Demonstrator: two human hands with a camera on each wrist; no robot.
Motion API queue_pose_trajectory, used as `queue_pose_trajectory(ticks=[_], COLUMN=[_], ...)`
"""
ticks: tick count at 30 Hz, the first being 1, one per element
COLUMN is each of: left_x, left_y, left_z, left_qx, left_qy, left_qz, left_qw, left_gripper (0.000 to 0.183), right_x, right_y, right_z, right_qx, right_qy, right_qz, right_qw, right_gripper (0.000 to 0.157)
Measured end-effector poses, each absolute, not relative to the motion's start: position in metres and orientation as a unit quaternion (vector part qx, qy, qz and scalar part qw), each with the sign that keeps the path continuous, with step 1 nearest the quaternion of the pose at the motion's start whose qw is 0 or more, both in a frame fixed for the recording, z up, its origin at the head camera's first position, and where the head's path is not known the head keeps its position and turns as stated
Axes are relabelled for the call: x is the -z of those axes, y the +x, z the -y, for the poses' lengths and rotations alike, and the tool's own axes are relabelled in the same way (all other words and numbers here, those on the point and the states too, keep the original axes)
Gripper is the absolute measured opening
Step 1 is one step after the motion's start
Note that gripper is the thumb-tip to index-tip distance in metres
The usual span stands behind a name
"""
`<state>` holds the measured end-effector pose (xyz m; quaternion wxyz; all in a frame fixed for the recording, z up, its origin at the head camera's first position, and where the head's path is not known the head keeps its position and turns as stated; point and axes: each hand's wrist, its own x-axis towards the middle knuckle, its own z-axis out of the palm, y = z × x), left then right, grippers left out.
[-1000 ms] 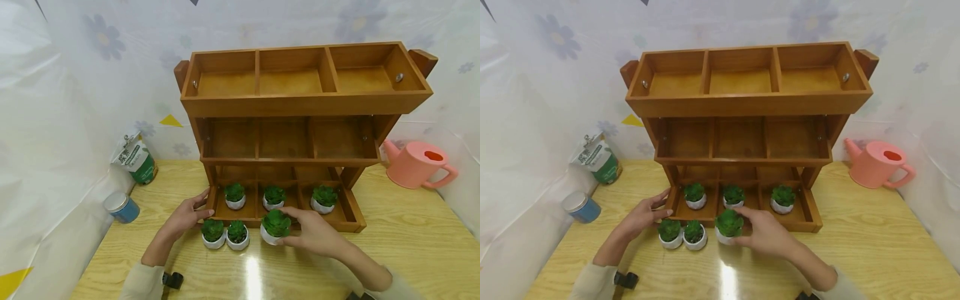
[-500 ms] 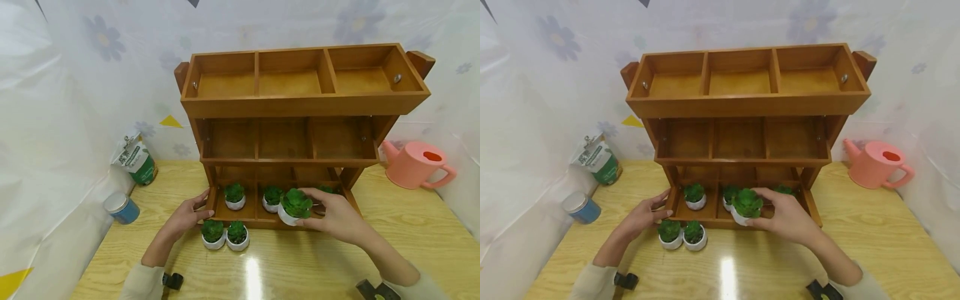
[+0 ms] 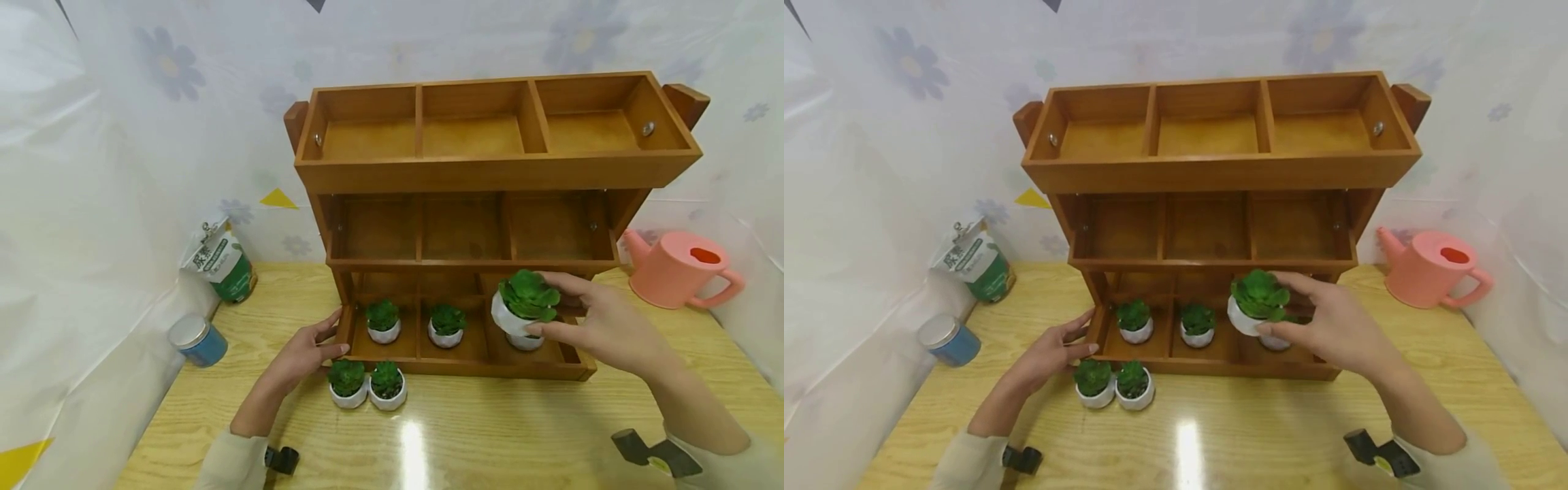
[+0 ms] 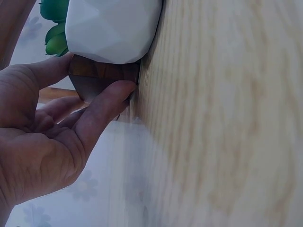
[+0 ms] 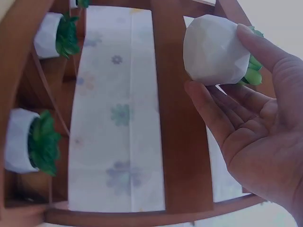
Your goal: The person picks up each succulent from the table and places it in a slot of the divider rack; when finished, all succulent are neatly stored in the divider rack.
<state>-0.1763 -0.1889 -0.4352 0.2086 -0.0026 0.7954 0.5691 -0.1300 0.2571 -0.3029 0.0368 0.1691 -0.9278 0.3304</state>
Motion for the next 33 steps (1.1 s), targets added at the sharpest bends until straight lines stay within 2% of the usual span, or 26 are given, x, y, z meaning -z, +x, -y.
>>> queue_pose_trajectory(ticks=[9,17,24,27,31,33], left_x=[0.435,0.435,0.433,0.432,0.431,0.431], left_y=[-0.176,-0.176,-0.175,-0.174,-0.174,-0.174], left_z=[0.189,0.189,0.188,0.188,0.188,0.188], left_qx=[-0.57,-0.57,-0.564,-0.559,-0.558,-0.557], left_qy=[-0.002,-0.003,0.005,0.004,0.003,0.002], left_qz=[-0.795,-0.794,-0.798,-0.802,-0.803,-0.803], left_qw=[0.209,0.209,0.211,0.21,0.21,0.21], left_gripper=[0.074,0.073,0.073,0.074,0.073,0.073], right_x=[0.287,0.272,0.264,0.261,0.26,0.259], right_y=[-0.134,-0.138,-0.154,-0.161,-0.172,-0.177], right_z=[-0.275,-0.288,-0.299,-0.302,-0.303,-0.303], right_qx=[-0.333,-0.337,-0.327,-0.316,-0.304,-0.297], right_qy=[0.164,0.154,0.12,0.09,0.048,0.041], right_qz=[0.924,0.923,0.933,0.941,0.948,0.95], right_qw=[0.089,0.104,0.088,0.083,0.076,0.084], right_gripper=[0.066,0.069,0.069,0.074,0.087,0.088])
